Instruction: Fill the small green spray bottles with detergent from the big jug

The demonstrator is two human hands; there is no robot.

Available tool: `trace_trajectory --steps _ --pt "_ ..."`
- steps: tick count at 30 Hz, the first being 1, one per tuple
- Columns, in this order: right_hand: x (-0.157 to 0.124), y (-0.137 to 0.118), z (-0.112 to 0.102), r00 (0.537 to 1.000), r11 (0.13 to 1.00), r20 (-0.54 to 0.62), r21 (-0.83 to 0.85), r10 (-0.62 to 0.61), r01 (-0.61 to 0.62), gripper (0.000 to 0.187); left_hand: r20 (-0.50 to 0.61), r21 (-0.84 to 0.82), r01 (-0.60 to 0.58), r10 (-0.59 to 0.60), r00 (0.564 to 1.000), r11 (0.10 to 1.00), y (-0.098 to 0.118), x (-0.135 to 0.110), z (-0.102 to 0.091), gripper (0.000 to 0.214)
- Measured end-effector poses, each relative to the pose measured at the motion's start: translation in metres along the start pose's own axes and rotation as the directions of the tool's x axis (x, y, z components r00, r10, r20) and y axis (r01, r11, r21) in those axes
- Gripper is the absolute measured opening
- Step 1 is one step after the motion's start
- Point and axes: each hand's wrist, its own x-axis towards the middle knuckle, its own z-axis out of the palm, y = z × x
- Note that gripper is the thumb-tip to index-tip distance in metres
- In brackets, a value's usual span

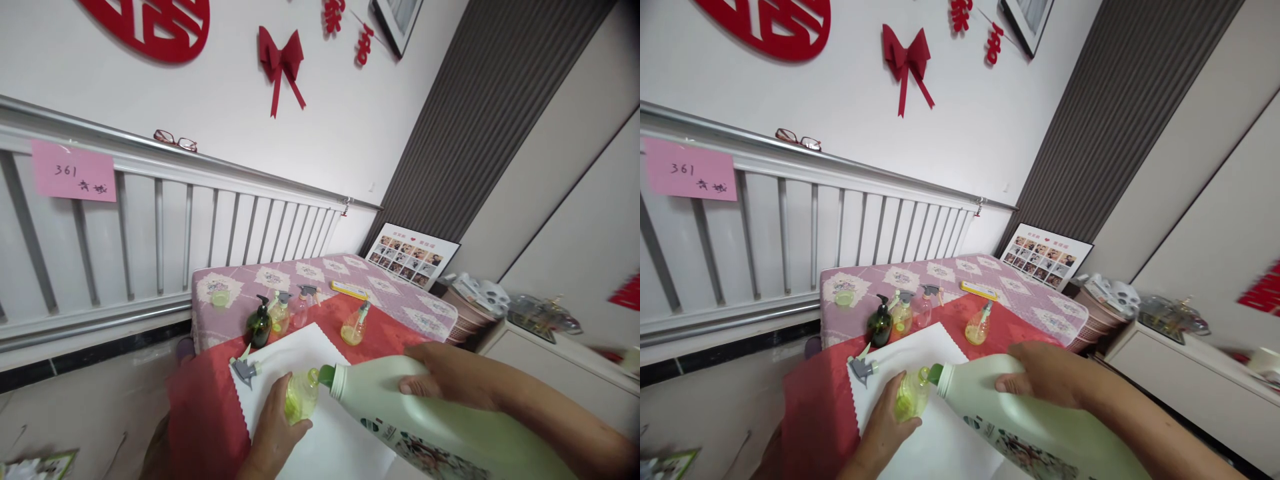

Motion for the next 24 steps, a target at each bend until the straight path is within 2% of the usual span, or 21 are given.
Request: trace_trajectory --steps 3,10,24 --pt "-0.001 -0.004 -0.005 0.992 1.000 0.122 -0.004 -0.021 0.021 0.051 -0.006 0.004 0.000 0.000 1.000 1.000 0.000 -0.001 0.000 0.088" --pt "-0.004 -0.011 -0.011 0.992 1.000 0.126 0.023 0.009 -0.012 0.046 0.010 0.025 0.007 -0.007 1.000 1.000 0.002 0.000 0.000 0.090" --pt "-0.003 -0.013 -0.011 0.986 0.999 0.165 -0.031 0.012 -0.007 0.050 0.014 0.050 0.013 -0.013 1.000 0.999 0.001 0.000 0.001 0.092"
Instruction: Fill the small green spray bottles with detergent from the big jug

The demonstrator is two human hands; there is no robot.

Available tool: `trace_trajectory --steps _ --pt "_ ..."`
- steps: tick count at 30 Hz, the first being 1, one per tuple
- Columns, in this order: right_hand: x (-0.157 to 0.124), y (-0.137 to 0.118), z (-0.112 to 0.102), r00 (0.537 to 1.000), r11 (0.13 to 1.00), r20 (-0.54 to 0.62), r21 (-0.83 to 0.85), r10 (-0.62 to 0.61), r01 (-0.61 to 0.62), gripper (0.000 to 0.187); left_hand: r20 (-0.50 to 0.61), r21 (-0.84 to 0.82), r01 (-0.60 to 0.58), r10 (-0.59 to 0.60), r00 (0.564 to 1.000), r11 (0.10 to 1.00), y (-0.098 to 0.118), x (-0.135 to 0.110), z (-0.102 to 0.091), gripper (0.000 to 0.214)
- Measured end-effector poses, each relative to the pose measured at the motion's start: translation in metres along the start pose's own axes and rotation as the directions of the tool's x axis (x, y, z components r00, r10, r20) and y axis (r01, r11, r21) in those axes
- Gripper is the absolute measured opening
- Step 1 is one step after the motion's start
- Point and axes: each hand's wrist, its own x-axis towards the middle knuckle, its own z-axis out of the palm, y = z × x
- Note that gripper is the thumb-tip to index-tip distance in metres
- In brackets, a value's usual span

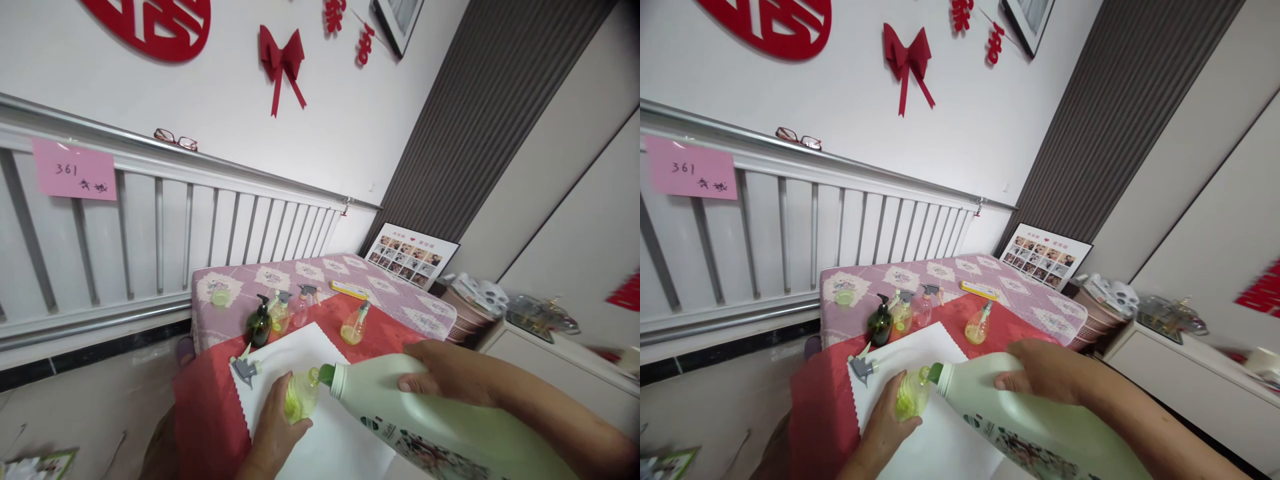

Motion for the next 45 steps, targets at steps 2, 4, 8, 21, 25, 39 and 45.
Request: trace_trajectory --steps 2,4,8,21,25,39,45 --pt "0.0002 0.0000 -0.0001 1.000 1.000 0.004 0.004 -0.002 0.002 0.051 -0.002 0.000 -0.001 0.001 1.000 1.000 -0.0002 0.0005 0.0001 0.092" --pt "0.0006 0.0002 -0.0003 1.000 1.000 0.005 0.003 0.002 -0.002 0.052 -0.003 -0.001 -0.002 0.002 1.000 1.000 -0.0001 0.0008 -0.0001 0.091" --pt "0.0014 0.0010 -0.0004 1.000 1.000 0.004 0.010 0.009 -0.009 0.053 0.002 0.000 -0.001 0.001 1.000 1.000 0.0013 0.0003 -0.0014 0.091" --pt "0.0004 0.0005 -0.0003 1.000 1.000 -0.003 0.014 -0.007 0.007 0.052 0.010 -0.007 0.019 -0.019 1.000 1.000 0.0038 -0.0004 -0.0028 0.092" --pt "-0.0007 0.0018 0.0004 1.000 1.000 0.004 0.010 -0.012 0.012 0.052 0.008 -0.002 0.020 -0.020 1.000 1.000 0.0055 -0.0006 -0.0035 0.092" --pt "-0.0004 -0.0036 -0.0027 1.000 1.000 0.007 0.015 -0.010 0.009 0.048 0.012 0.001 0.012 -0.012 1.000 1.000 0.0028 0.0001 -0.0032 0.090" --pt "-0.0011 -0.0010 -0.0012 1.000 1.000 0.001 0.031 0.004 -0.004 0.051 0.033 0.017 0.015 -0.016 0.999 1.000 0.0002 0.0012 -0.0041 0.092"
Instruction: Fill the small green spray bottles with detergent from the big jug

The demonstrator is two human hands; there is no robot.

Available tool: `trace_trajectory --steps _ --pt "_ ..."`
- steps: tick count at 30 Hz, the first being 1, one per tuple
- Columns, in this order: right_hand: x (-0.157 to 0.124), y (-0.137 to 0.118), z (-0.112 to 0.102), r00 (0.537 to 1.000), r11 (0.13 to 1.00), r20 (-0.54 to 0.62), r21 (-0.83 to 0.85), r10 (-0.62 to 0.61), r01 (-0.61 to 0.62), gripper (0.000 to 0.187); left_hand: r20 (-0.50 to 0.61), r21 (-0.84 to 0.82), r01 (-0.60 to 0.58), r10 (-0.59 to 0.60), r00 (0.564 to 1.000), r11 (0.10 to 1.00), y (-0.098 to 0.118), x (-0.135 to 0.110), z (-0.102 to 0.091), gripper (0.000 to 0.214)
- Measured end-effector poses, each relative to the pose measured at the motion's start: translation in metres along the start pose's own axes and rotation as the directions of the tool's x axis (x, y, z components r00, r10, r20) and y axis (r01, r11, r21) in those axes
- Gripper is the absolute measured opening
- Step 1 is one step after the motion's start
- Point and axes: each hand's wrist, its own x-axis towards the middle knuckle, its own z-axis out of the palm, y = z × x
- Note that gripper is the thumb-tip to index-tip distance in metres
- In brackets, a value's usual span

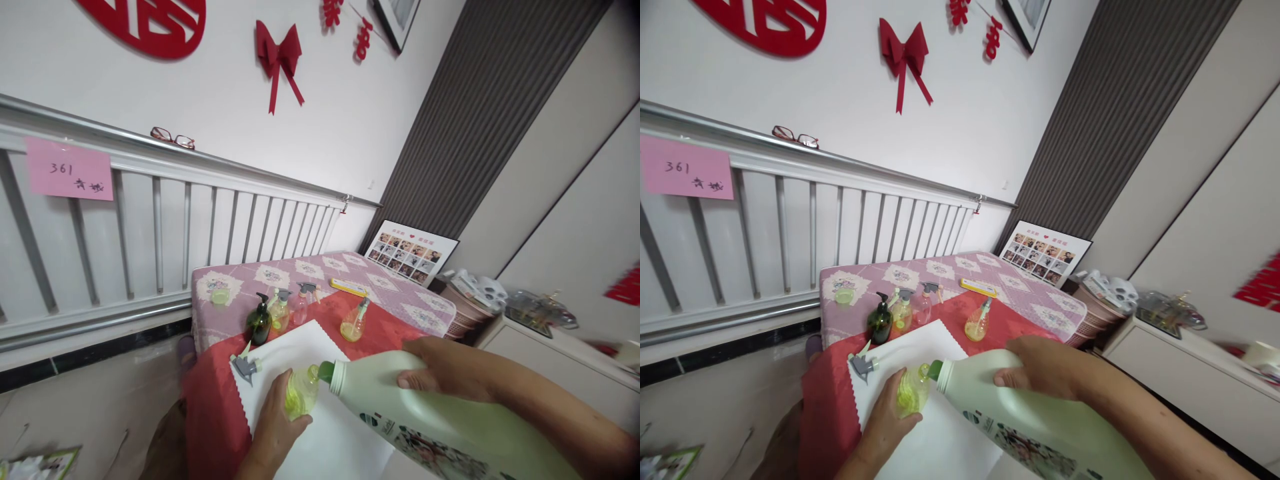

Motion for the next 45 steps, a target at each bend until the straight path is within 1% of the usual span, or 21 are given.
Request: trace_trajectory --steps 8,12,18,23,29,34,38,45 --pt "-0.001 -0.002 -0.001 1.000 1.000 0.004 -0.005 -0.008 0.008 0.051 -0.014 -0.001 0.003 -0.003 1.000 1.000 0.005 -0.003 0.001 0.091" --pt "-0.002 -0.003 -0.001 1.000 1.000 0.005 -0.006 0.000 0.000 0.046 -0.021 0.002 -0.012 0.012 1.000 1.000 0.002 -0.002 0.001 0.091" --pt "-0.001 -0.004 -0.002 1.000 1.000 0.009 0.002 0.009 -0.009 0.047 0.006 0.008 -0.002 0.002 1.000 1.000 -0.003 0.001 0.001 0.092" --pt "-0.002 -0.005 -0.003 1.000 1.000 0.004 0.007 0.013 -0.013 0.046 -0.007 -0.001 -0.007 0.007 1.000 1.000 -0.003 0.001 0.001 0.092" --pt "-0.001 -0.006 -0.002 1.000 1.000 0.008 0.008 0.008 -0.008 0.046 -0.023 -0.008 -0.006 0.006 1.000 1.000 0.001 -0.001 0.002 0.091" --pt "-0.003 -0.006 -0.002 1.000 1.000 0.000 0.007 0.000 0.000 0.046 -0.012 -0.004 -0.001 0.001 1.000 1.000 0.005 -0.002 0.000 0.091" --pt "-0.002 -0.003 -0.001 1.000 1.000 0.003 -0.004 0.012 -0.012 0.046 -0.010 0.006 -0.004 0.004 1.000 1.000 0.006 -0.002 0.000 0.091" --pt "0.002 0.007 0.003 0.999 1.000 -0.029 -0.002 -0.018 0.018 0.049 0.007 0.028 0.013 -0.013 1.000 1.000 -0.001 0.002 0.004 0.095"
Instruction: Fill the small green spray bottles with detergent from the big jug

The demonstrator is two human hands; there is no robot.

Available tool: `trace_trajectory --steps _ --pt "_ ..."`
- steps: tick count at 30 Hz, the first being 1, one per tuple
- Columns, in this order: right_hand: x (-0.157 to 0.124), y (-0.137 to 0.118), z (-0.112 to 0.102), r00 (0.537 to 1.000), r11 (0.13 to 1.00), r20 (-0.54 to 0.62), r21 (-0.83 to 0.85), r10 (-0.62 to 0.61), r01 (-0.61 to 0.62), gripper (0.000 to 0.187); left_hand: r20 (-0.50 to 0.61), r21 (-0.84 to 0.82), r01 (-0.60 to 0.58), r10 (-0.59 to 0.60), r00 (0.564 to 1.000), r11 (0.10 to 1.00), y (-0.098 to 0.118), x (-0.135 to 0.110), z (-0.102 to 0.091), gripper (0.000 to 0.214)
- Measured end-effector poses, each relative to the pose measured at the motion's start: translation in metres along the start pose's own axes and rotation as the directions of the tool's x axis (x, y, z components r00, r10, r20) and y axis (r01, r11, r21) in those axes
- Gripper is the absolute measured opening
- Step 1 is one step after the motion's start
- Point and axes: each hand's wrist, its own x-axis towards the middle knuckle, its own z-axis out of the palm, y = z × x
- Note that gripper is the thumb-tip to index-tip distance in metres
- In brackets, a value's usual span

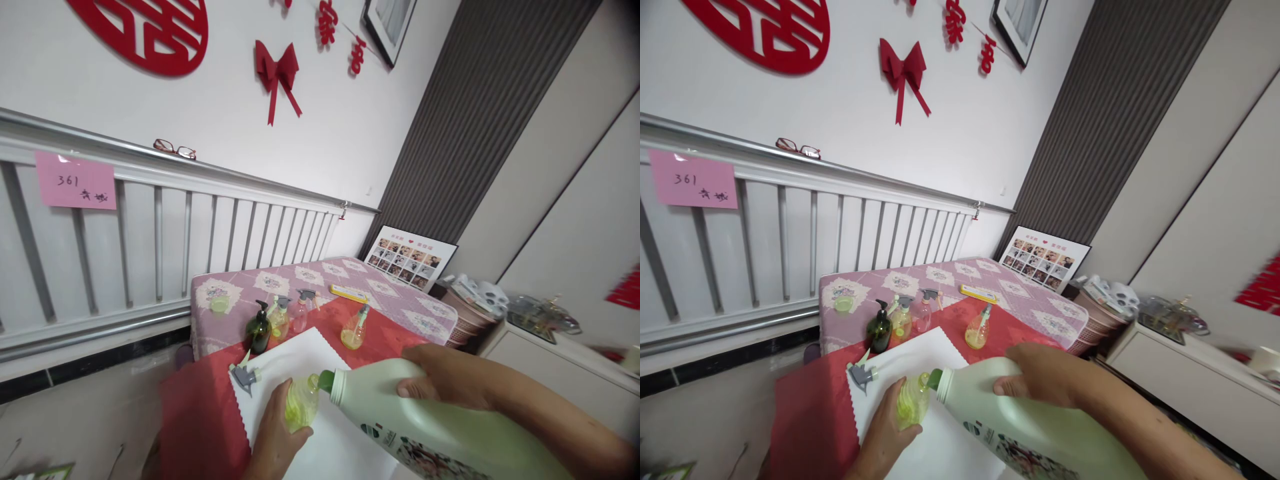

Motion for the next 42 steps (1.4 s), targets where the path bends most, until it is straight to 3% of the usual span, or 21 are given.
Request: trace_trajectory --steps 42 --pt "-0.008 -0.014 -0.005 0.997 0.998 0.036 0.010 0.068 -0.069 0.045 -0.012 0.039 -0.003 0.003 1.000 0.999 0.004 -0.002 -0.003 0.094"
